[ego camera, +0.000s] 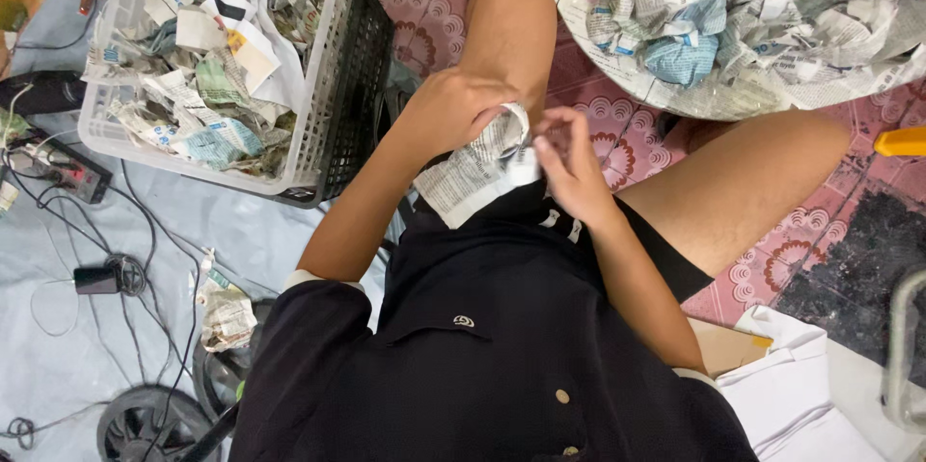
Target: The person sits on the floor and repeatedly picks up crumpled newspaper pieces from a large pile. They unfold each piece, fold it into a smaller rectangle, and place it into a plastic basket. The process is repeated for multiple pieces throughout the clip.
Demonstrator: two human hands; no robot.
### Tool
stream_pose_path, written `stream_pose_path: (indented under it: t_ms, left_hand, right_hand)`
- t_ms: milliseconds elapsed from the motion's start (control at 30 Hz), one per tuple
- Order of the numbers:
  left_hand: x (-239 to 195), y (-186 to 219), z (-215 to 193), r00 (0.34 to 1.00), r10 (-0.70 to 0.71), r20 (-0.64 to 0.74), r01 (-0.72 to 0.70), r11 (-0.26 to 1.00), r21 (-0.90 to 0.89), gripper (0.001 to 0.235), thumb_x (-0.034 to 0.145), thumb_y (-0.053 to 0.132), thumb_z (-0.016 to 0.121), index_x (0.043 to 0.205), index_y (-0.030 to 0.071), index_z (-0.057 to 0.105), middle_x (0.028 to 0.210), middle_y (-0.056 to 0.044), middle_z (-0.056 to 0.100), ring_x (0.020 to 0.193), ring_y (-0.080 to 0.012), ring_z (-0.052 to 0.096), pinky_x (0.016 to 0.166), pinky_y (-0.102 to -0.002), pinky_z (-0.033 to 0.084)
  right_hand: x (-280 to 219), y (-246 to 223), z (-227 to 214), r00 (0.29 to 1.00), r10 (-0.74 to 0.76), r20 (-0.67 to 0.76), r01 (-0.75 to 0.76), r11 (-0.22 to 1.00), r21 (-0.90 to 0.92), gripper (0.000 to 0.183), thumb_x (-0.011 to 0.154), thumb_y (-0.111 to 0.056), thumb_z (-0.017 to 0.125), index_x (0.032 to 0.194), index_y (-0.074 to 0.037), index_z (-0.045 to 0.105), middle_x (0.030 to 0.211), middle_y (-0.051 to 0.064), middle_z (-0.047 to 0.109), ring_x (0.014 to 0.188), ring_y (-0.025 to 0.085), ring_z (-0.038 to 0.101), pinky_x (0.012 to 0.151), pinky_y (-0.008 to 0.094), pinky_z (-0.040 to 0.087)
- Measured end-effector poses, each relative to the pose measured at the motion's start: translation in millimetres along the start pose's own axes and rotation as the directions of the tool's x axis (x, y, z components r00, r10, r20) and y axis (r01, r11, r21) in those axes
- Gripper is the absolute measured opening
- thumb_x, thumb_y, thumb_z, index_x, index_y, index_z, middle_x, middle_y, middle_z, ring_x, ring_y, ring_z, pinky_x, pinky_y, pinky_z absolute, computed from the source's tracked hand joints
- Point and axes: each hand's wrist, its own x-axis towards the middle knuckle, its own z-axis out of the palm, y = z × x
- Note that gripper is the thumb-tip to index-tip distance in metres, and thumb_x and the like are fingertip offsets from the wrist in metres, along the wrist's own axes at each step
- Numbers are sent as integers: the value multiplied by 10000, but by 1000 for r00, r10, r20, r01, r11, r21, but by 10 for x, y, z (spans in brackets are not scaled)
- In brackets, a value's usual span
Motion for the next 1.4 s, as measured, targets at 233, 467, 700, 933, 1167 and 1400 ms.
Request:
stream_pose_path:
  t_ms: [233,467,700,933,1167,1400]
  left_hand:
    - [-85,10,44,993,-48,-108,57,995,82,230,902,108,710,1125,105,766,1046,-73,770,874,-286,729,737,-416,546]
    - [-69,-14,35,992,-39,-122,46,997,57,247,895,82,703,1134,84,765,1017,-78,764,869,-286,726,716,-412,548]
    - [-43,-35,103,988,3,-154,20,988,151,253,848,103,748,1098,99,792,933,-81,750,759,-274,709,667,-403,536]
    - [-40,-98,81,990,-47,-137,57,996,69,215,886,113,760,1098,123,795,908,-49,746,725,-243,701,637,-372,535]
    - [-48,-32,99,978,-46,-202,63,995,79,219,858,131,778,1076,150,794,925,-43,754,753,-268,704,669,-386,547]
    - [-366,138,9,928,-222,-298,175,969,-174,317,911,169,798,1204,73,722,1123,-117,750,893,-283,735,792,-369,581]
  right_hand:
    - [-26,196,106,991,-13,131,-16,976,218,342,1011,-27,669,1284,-51,464,1119,63,604,1035,121,609,892,274,519]
    - [253,-125,80,834,-537,129,533,722,-441,486,798,-69,916,1143,-39,574,1055,121,584,826,200,612,660,309,530]
    - [279,-160,175,721,-669,180,632,530,-565,428,717,125,759,1075,-108,742,1072,86,617,880,234,624,721,324,527]
    - [306,-385,64,657,-602,453,710,292,-641,373,796,-114,732,1167,-123,765,1190,-21,687,969,215,556,873,384,455]
    - [441,-463,-60,599,-532,599,756,129,-642,378,868,-125,794,1240,-171,749,1142,-81,668,971,183,544,894,342,464]
    - [466,-435,-102,660,-515,548,745,352,-567,429,778,-32,785,1192,-143,768,1052,-30,687,898,232,559,831,340,479]
